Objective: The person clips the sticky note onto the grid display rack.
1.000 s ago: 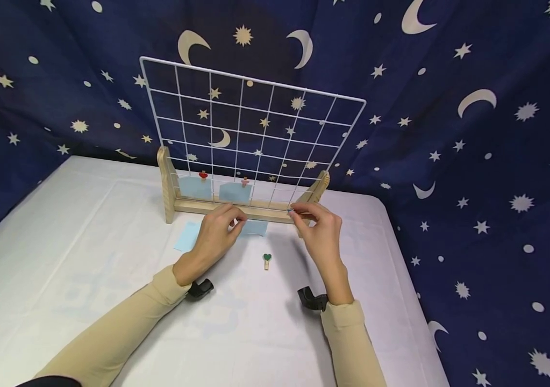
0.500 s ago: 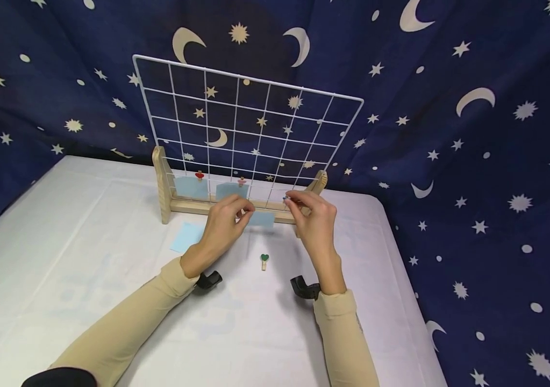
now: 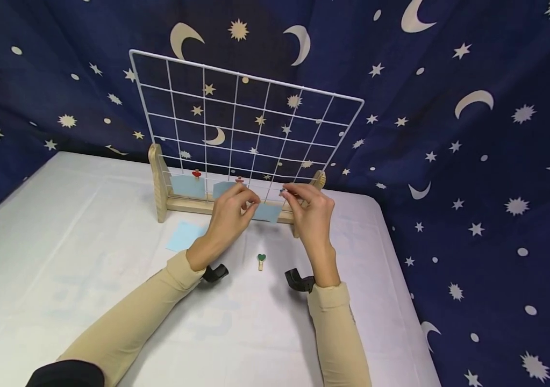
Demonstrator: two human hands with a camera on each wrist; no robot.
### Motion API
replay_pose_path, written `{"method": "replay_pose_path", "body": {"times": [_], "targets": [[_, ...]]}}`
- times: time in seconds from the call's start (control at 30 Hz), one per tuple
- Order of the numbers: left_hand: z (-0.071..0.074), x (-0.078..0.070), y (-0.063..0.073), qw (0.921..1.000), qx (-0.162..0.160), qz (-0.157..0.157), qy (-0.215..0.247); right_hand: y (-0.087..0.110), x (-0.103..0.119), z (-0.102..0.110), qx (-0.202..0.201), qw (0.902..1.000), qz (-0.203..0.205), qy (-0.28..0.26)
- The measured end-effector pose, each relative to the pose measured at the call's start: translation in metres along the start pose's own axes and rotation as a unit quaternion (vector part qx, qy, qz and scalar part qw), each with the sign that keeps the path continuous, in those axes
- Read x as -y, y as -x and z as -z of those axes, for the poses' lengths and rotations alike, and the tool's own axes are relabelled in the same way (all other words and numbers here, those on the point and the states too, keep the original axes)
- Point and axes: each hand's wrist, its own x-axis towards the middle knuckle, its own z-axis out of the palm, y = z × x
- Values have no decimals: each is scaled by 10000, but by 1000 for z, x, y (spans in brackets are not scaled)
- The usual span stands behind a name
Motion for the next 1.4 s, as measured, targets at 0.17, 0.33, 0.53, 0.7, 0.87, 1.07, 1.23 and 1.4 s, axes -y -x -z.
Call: {"method": "replay_pose_path", "body": {"times": [0.17,0.33,0.53,0.7,0.87,1.07,1.23,1.4], "targets": [[-5,-2,-5,9999,-44,-25,-140,-4,-1,-4,-23,10000,72,37],[-11,-3,-10,9994,-155,91,-291,-8,0,-6,-31,9998,164,98],[-12,-2,-14,9980,-299,80,-556,-11,0,-9,-80,9997,195,139],[-16,0,-14,9970,-234,29,-738,-10,-1,-11,-38,9997,167,144],[-20,-2,-15,9961,-356,71,-809,-11,-2,-12,-3,9998,159,143],[-25,-5,-17,9945,-380,104,-971,-11,-3,-12,-47,9998,150,109],[-24,-3,-19,9931,-462,244,-1047,-13,-4,-13,35,9999,77,54],[-24,-2,-19,9938,-470,218,-981,-13,-5,-14,101,9999,-37,-52]]}}
